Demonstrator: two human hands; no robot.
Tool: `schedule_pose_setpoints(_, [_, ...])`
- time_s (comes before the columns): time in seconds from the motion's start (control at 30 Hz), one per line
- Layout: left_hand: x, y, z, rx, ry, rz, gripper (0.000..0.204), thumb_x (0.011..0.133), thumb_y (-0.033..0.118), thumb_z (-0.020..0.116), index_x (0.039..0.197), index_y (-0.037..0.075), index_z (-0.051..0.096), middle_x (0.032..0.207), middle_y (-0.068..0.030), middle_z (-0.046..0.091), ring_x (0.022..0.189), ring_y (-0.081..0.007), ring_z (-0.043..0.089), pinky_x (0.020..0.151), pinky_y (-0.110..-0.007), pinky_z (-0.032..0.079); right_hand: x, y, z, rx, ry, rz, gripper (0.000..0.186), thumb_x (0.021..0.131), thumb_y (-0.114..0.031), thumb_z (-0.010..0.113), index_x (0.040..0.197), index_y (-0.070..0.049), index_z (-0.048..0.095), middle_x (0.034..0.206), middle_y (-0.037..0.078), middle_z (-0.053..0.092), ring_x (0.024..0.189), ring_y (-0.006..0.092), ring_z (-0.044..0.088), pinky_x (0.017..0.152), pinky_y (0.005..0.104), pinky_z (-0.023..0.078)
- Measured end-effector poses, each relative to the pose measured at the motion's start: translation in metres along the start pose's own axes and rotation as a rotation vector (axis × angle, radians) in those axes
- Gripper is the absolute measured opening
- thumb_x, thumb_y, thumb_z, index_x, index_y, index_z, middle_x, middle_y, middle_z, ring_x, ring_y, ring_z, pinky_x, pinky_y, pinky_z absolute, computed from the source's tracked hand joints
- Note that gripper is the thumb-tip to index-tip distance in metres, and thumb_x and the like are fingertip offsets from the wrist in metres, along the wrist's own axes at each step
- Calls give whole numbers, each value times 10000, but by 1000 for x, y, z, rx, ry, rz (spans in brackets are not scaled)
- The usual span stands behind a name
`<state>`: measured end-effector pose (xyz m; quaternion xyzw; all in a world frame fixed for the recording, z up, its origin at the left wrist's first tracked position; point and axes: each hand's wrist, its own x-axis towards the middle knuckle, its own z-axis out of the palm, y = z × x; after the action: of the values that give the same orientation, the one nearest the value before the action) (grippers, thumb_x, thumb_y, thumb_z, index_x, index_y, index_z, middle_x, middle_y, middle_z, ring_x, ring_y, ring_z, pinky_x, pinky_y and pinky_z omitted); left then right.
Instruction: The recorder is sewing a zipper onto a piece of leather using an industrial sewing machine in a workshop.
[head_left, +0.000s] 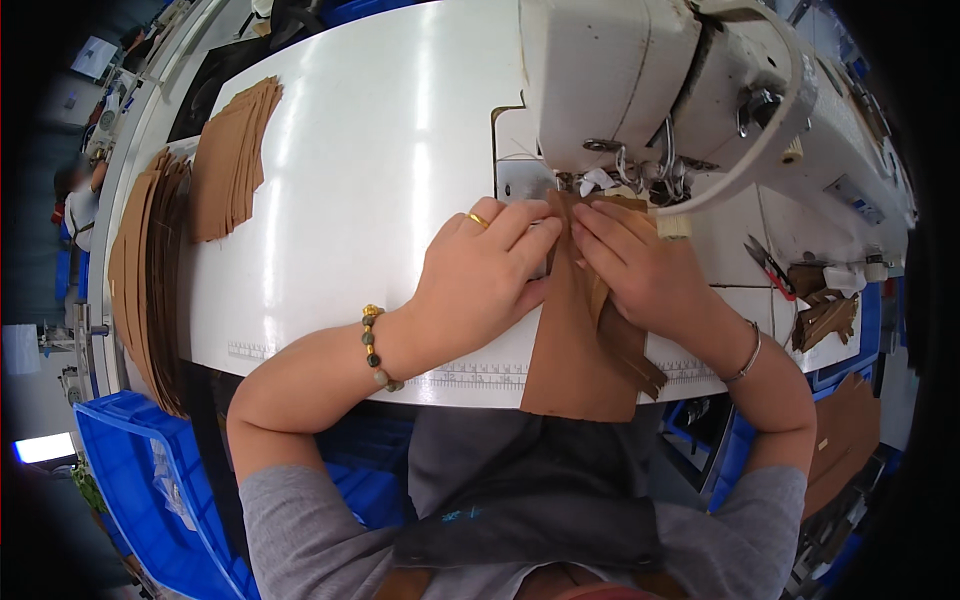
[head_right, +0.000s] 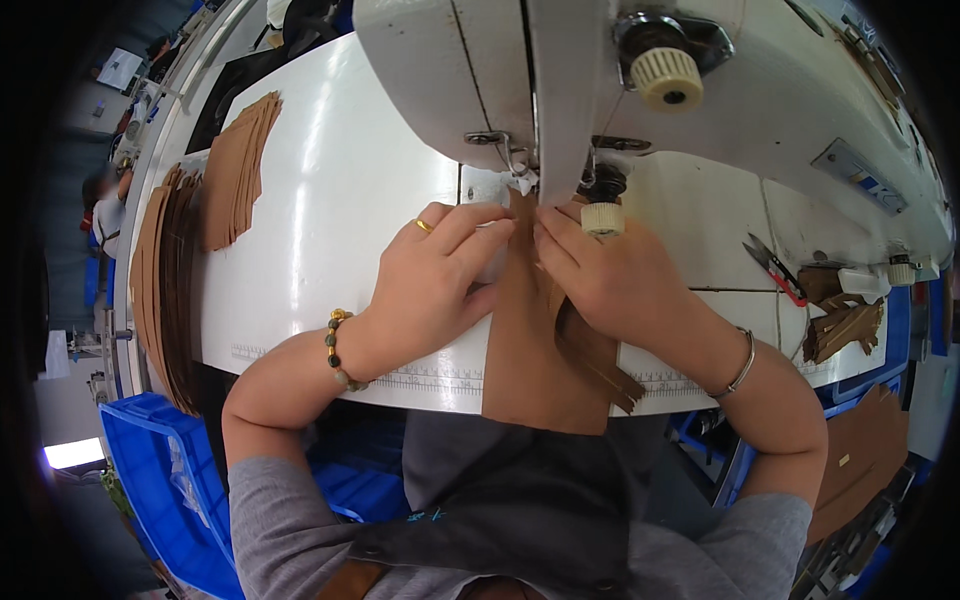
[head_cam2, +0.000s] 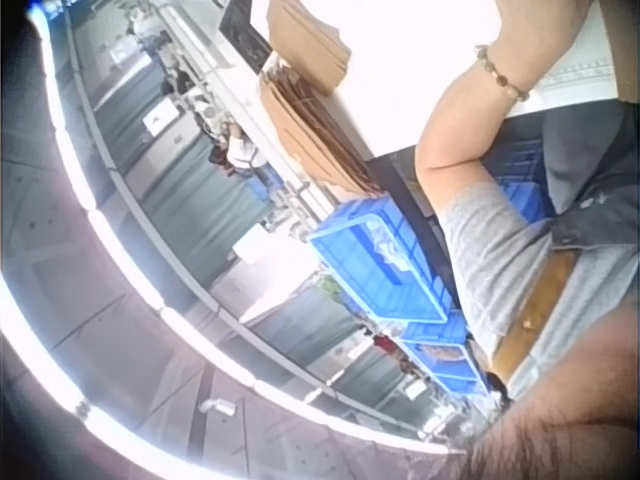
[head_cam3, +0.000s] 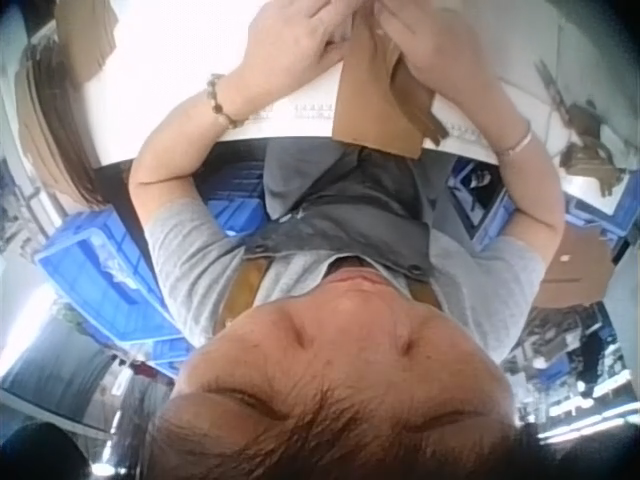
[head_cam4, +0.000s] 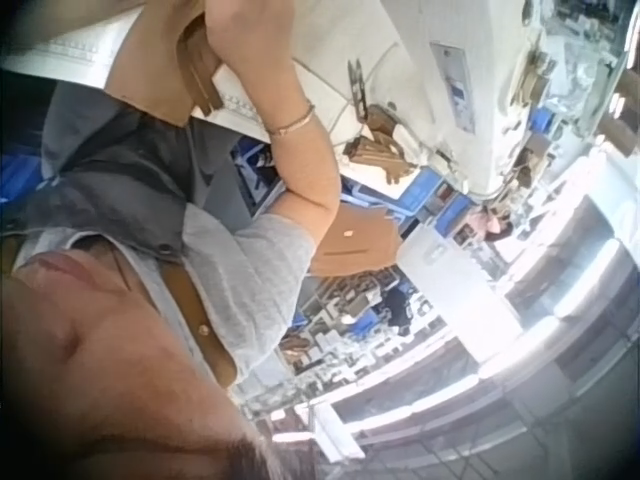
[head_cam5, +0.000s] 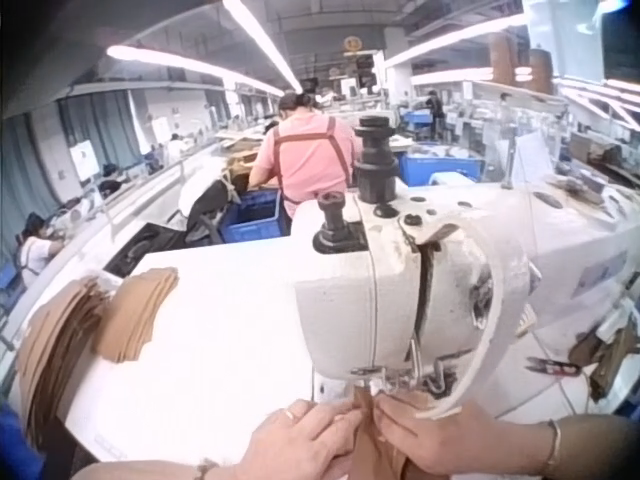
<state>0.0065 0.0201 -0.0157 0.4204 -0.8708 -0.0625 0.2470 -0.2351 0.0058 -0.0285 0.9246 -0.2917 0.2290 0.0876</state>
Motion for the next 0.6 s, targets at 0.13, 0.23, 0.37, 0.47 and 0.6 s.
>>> schedule_pose_setpoints(0.13, [-4,4,5,94,-54,87,677,765,177,797,1413,111,613,1499,-43,586,1245,-280,589,931,-404,485,0,-1,-2,0,-15,5,272,824,-130,686,1070,-15,710,1166,95,697,942,227,728,726,339,566])
schedule_pose_setpoints(0.23, [-7,4,4,124,-95,65,690,782,181,793,1436,100,594,1547,-42,557,1319,-293,556,998,-440,451,-3,-1,-10,-29,-49,-1,277,813,-129,691,1068,-21,712,1160,84,695,927,221,724,702,329,562])
schedule_pose_setpoints(0.37, [-7,10,2,128,-152,78,653,807,217,795,1416,89,598,1564,-36,540,1339,-303,544,1031,-449,434,0,1,-8,-49,115,-50,346,807,-130,695,1134,-19,723,1190,77,697,954,223,721,682,314,552])
schedule_pose_setpoints(0.47, [-7,8,3,137,-139,76,640,836,285,792,1411,88,594,1562,-39,537,1345,-303,538,1035,-463,434,-3,4,-1,-49,16,-23,409,804,-132,690,1194,-14,724,1233,82,699,1004,229,717,714,338,556])
schedule_pose_setpoints(0.6, [-7,9,4,145,-138,63,648,860,355,780,1417,84,587,1557,-40,541,1346,-303,537,1040,-472,430,-5,9,-5,2,-77,-9,435,803,-130,683,1220,-11,722,1270,89,696,1043,240,712,767,368,558])
